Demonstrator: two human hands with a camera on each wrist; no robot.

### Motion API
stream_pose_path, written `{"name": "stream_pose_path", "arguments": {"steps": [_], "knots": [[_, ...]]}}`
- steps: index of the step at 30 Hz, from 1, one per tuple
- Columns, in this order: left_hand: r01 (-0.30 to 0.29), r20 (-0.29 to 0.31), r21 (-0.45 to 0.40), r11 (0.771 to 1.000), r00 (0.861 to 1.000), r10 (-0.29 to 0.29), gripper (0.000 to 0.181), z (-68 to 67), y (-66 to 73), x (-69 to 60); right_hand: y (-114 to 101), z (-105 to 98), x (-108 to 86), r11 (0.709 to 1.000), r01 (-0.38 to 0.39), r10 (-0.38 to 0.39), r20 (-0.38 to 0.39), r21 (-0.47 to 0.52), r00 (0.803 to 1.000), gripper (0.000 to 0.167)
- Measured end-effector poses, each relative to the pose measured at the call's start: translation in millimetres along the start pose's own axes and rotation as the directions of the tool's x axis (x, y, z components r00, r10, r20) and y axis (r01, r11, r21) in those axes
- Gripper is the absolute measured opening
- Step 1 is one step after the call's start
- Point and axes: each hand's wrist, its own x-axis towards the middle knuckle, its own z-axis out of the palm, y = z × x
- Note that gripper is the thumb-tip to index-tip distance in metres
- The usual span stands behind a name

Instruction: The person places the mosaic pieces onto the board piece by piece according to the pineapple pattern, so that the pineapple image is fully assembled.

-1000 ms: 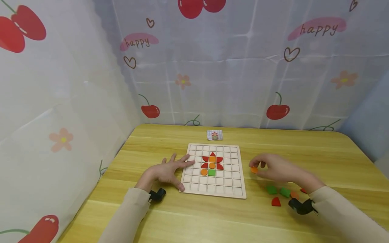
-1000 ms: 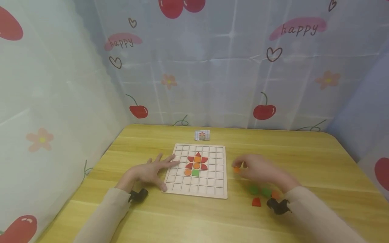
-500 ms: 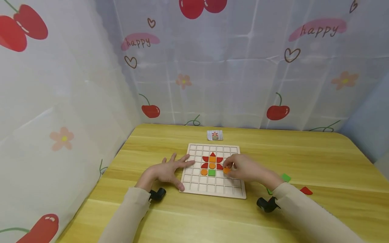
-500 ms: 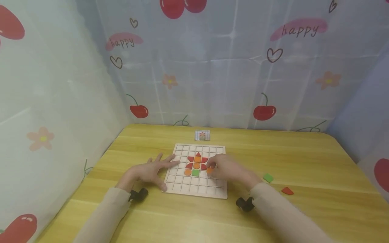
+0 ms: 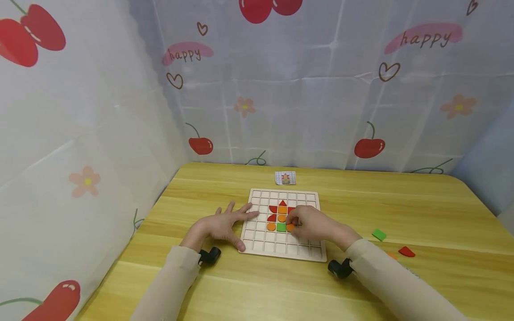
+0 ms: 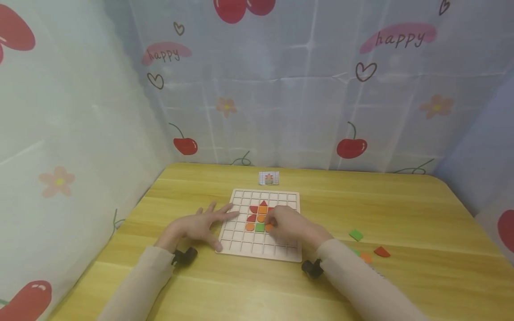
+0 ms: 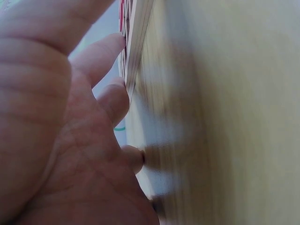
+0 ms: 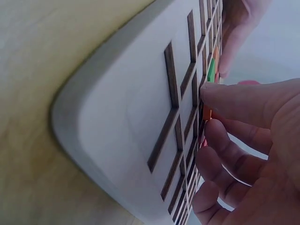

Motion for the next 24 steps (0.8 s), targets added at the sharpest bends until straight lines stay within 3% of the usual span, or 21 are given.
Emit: {"name": "stream_pose_path", "arguments": {"steps": [10,17,24], "knots": [[0.0,-0.002,-0.014,1.0,1.0,0.0,0.105,0.5,0.9,-0.3,0.2,-2.3,-4.2,1.0,0.008,-0.008,0.006,-0.002,1.0,0.015],[-0.002,-0.005,-0.016,1.0,1.0,0.002,0.105,2.2,1.2,0.1,7.7,-9.3,-16.3,0.999,0.043,-0.044,-0.03,-0.025,0.999,0.013],[0.002,-0.006,-0.018,1.0,1.0,-0.002,0.107,0.3,0.7,0.5,26.3,-27.0,-39.3,0.998,-0.026,0.027,-0.021,0.058,0.999,0.015]]}}
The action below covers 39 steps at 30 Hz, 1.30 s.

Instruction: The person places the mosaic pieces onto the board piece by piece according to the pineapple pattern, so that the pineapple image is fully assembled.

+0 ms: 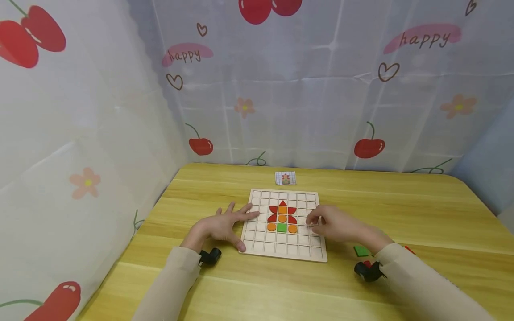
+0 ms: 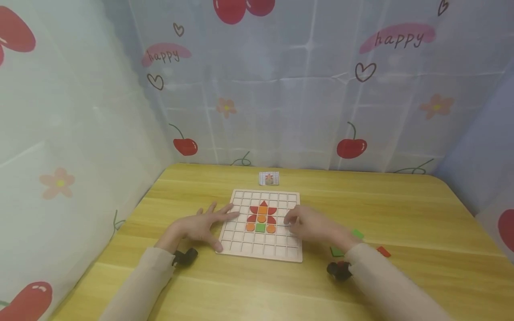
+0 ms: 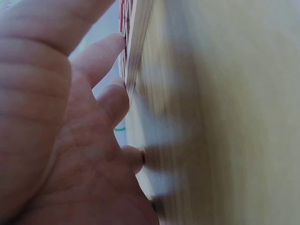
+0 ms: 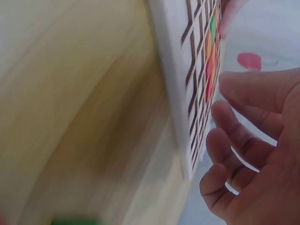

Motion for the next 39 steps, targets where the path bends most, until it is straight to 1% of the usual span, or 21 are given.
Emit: {"name": "stream_pose_path", "arguments": {"steps": [3,5,10,15,18,22,24,28,33,39], "knots": [[0.009,0.003,0.0,1.0,1.0,-0.009,0.107,-1.2,0.5,-0.1,11.5,-9.0,-12.1,1.0,0.016,-0.016,-0.023,-0.003,1.0,0.014],[0.008,0.001,-0.003,1.0,1.0,-0.008,0.106,-1.6,0.7,-0.4,19.0,-14.9,-20.7,0.999,0.029,-0.03,-0.045,-0.026,0.999,0.014],[0.003,0.002,-0.009,1.0,1.0,-0.003,0.106,-1.5,0.6,-1.7,32.5,-28.8,-41.6,0.998,0.02,-0.025,-0.08,-0.059,0.997,0.016],[-0.002,0.0,-0.014,1.0,1.0,0.002,0.106,-1.1,0.0,-1.7,44.3,-38.9,-60.3,0.998,-0.026,0.019,-0.104,-0.064,0.994,0.019],[-0.005,-0.001,-0.011,1.0,1.0,0.005,0.105,-1.1,0.3,-1.2,55.2,-43.2,-71.2,0.996,-0.032,0.021,-0.124,-0.086,0.992,0.021],[-0.003,-0.001,-0.012,1.0,1.0,0.003,0.105,-1.4,1.0,-0.7,70.4,-48.2,-84.2,0.992,-0.07,0.056,-0.132,-0.107,0.99,0.026],[-0.001,-0.002,-0.011,1.0,1.0,0.001,0.105,-1.6,1.2,-0.8,77.6,-50.5,-90.0,0.989,-0.102,0.089,-0.128,-0.103,0.988,0.029],[0.001,-0.003,-0.009,1.0,1.0,-0.001,0.105,-1.7,1.6,-0.9,91.6,-53.4,-99.2,0.987,-0.123,0.11,-0.121,-0.101,0.987,0.035],[0.009,-0.006,-0.013,1.0,1.0,-0.009,0.105,-0.9,1.8,-1.2,104.8,-52.0,-104.6,0.983,-0.141,0.129,-0.104,-0.115,0.986,0.038],[0.006,-0.004,-0.017,1.0,1.0,-0.006,0.105,-0.2,3.0,-2.1,112.5,-51.5,-107.2,0.987,-0.126,0.117,-0.096,-0.095,0.988,0.041]]}}
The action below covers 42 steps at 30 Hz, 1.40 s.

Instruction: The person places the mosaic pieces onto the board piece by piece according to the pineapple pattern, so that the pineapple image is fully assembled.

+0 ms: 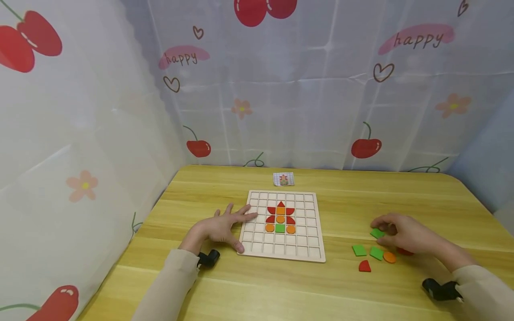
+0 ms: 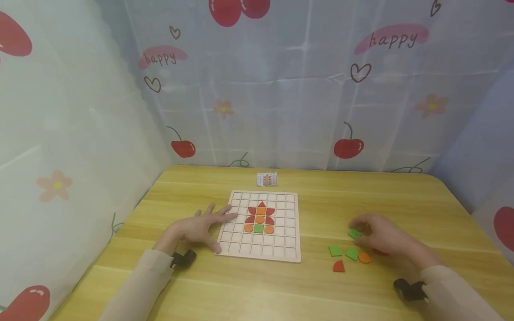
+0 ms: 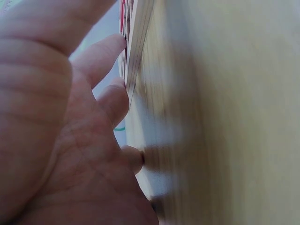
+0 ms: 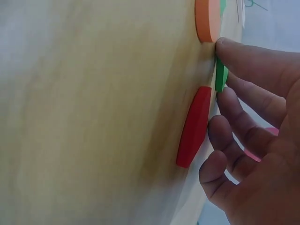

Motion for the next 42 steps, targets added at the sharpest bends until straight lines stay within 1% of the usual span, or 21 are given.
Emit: {"name": "stream_pose_path", "arguments": {"steps": [11,16,19,23,25,27,30,32,35,37,39,42], "knots": [[-0.005,-0.002,0.002,1.0,1.0,0.005,0.105,-1.2,2.1,-3.2,2.0,0.1,2.9,1.0,0.02,-0.02,0.031,-0.006,0.999,0.036],[-0.006,-0.006,0.008,1.0,1.0,0.006,0.105,-1.2,1.5,-4.0,-4.2,1.4,8.8,0.999,0.035,-0.035,0.035,-0.004,0.999,0.033],[-0.004,-0.006,0.009,1.0,1.0,0.004,0.105,-1.1,0.0,-3.5,-13.8,1.4,15.3,0.999,0.035,-0.034,0.047,-0.002,0.998,0.034],[-0.006,-0.007,0.015,1.0,1.0,0.006,0.104,-1.3,-2.0,-1.9,-34.3,3.1,27.6,1.0,0.026,-0.026,0.067,-0.001,0.997,0.034],[-0.008,-0.007,0.017,1.0,1.0,0.008,0.104,-1.8,-2.5,-1.6,-46.1,4.5,35.1,0.999,0.047,-0.047,0.07,0.0,0.996,0.033],[-0.007,-0.006,0.014,1.0,1.0,0.007,0.104,-2.0,-2.9,-1.6,-59.3,6.3,43.8,0.995,0.099,-0.098,0.066,-0.002,0.993,0.032],[-0.006,-0.001,0.013,1.0,1.0,0.006,0.104,-1.9,-3.6,-1.9,-79.5,10.4,58.6,0.982,0.187,-0.186,0.064,-0.006,0.981,0.031],[-0.001,0.001,0.018,1.0,1.0,0.001,0.104,-1.4,-4.1,-1.7,-93.8,14.9,69.7,0.975,0.223,-0.222,0.072,-0.014,0.972,0.031],[0.004,0.0,0.029,1.0,1.0,-0.004,0.104,-0.7,-3.9,-1.3,-114.6,24.4,84.7,0.976,0.216,-0.214,0.108,-0.006,0.971,0.032],[0.005,0.002,0.033,0.999,1.0,-0.006,0.103,-0.7,-3.0,-0.9,-127.1,31.7,93.5,0.975,0.223,-0.221,0.134,0.004,0.966,0.032],[0.002,0.003,0.033,0.999,1.0,-0.002,0.102,-0.8,-1.8,-0.7,-139.0,39.1,100.9,0.971,0.239,-0.239,0.154,0.016,0.959,0.031],[-0.007,0.004,0.035,0.999,1.0,0.006,0.102,-1.0,-0.1,-0.4,-154.7,49.1,110.7,0.956,0.291,-0.293,0.173,0.04,0.94,0.029]]}}
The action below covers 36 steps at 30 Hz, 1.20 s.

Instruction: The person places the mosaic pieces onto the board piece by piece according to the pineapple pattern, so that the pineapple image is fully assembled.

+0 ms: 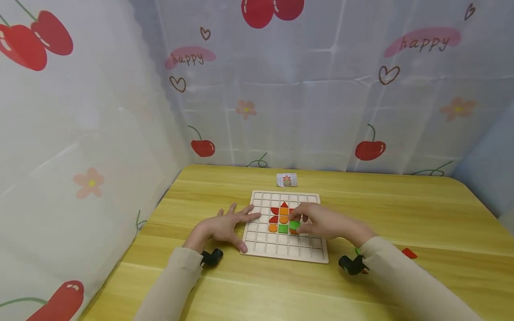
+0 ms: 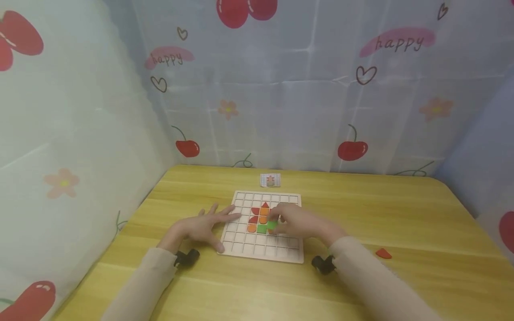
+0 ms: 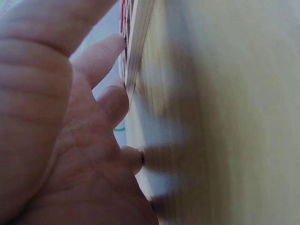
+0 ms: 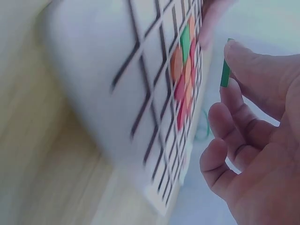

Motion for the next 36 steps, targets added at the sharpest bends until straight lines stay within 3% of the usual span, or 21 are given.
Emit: {"name": "stream_pose_path", "arguments": {"steps": [6,13,24,30,36], "knots": [[-0.009,-0.001,0.0,1.0,1.0,0.009,0.103,-0.9,1.5,0.1,-12.9,16.0,23.7,0.997,0.081,-0.082,0.029,0.012,0.996,0.028],[-0.009,-0.003,-0.006,1.0,1.0,0.009,0.104,-0.6,-0.6,-0.2,-21.2,32.5,39.5,0.996,0.074,-0.078,0.078,0.042,0.994,0.024],[-0.014,-0.008,-0.003,1.0,1.0,0.014,0.102,2.9,-4.0,0.8,-32.3,43.0,43.2,0.998,0.059,-0.06,0.08,0.01,0.995,0.025],[-0.008,0.0,-0.014,1.0,1.0,0.008,0.102,1.1,-3.4,1.6,-35.0,42.6,43.0,0.999,0.038,-0.038,0.068,0.003,0.997,0.015],[0.0,0.002,-0.017,1.0,1.0,0.0,0.102,1.5,-2.8,1.6,-33.3,41.9,39.0,0.997,0.072,-0.07,0.061,-0.026,0.996,0.011]]}}
